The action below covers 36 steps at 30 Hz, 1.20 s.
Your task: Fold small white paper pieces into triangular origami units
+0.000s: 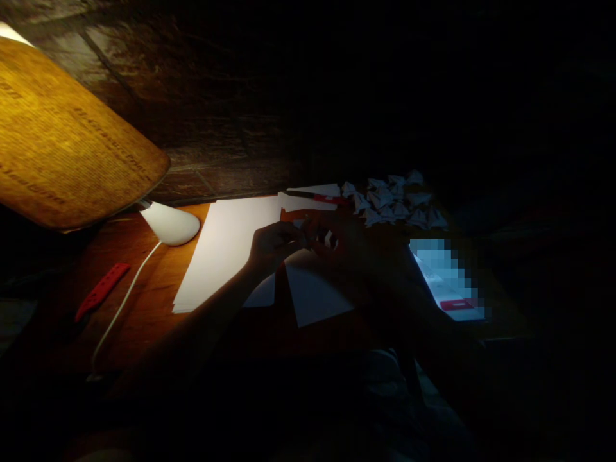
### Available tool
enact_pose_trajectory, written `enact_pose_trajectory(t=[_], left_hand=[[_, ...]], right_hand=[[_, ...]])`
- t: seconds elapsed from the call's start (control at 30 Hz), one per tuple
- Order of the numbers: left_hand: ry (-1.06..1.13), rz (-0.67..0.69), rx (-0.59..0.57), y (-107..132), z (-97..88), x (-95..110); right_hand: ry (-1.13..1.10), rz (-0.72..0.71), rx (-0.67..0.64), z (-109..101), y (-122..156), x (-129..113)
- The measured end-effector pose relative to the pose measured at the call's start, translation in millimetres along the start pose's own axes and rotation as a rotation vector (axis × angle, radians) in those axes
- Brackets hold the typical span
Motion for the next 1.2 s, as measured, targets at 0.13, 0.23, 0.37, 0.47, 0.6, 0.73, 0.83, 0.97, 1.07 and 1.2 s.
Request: enact_pose_trajectory(t=[0.13, 0.23, 0.37, 0.47, 0.6, 0.73, 0.83, 0.97, 1.07, 1.2], left_hand=[[-0.019, 0.055, 0.007, 1.3, 1.9, 3.2], [-0.022, 0.071, 0.001, 1.6, 2.4, 1.7], [-0.013, 0.075, -0.006, 0.7, 1.5, -2.9], [-0.039, 0.073, 0.021, -0.3, -0.1, -4.9], [-0.092, 0.093, 0.043, -0.8, -1.6, -4.7], [-0.140, 0.122, 0.053, -0.6, -2.0, -4.7], [-0.125, 0.130, 0.035, -0.9, -2.0, -6.8], [-0.106, 0.152, -0.002, -1.6, -2.6, -8.3], [-0.107, 0.163, -0.001, -1.5, -3.3, -7.0], [-0.099, 0.161, -0.001, -1.6, -4.0, -6.5]], right_hand=[[0.057, 0.007, 0.011, -0.5, -0.7, -4.5], [0.082, -0.001, 0.013, -0.9, -1.0, -7.1], [0.079, -0.007, 0.001, -1.5, -0.9, -7.2], [0.080, -0.012, 0.000, -1.6, -0.5, -7.2], [0.077, 0.053, 0.016, -0.5, -0.2, -7.6], [0.037, 0.116, 0.025, 0.3, -0.4, -7.5], [-0.003, 0.117, 0.033, -0.8, 0.4, -5.4], [-0.087, 0.088, 0.050, -2.2, 2.6, 0.1], [-0.122, 0.075, 0.074, -1.0, 4.4, 4.4], [-0.181, 0.097, 0.137, 3.6, 6.7, 9.9]])
Point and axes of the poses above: each hand's wrist, its own y-axis away from the middle knuckle, its own z-axis out of the palm, x = y × z, the point moved 2 cm from there along -y, towards the middle knuckle, and after that the axes turned 15 degrees about -z, right-handed, at the moved point
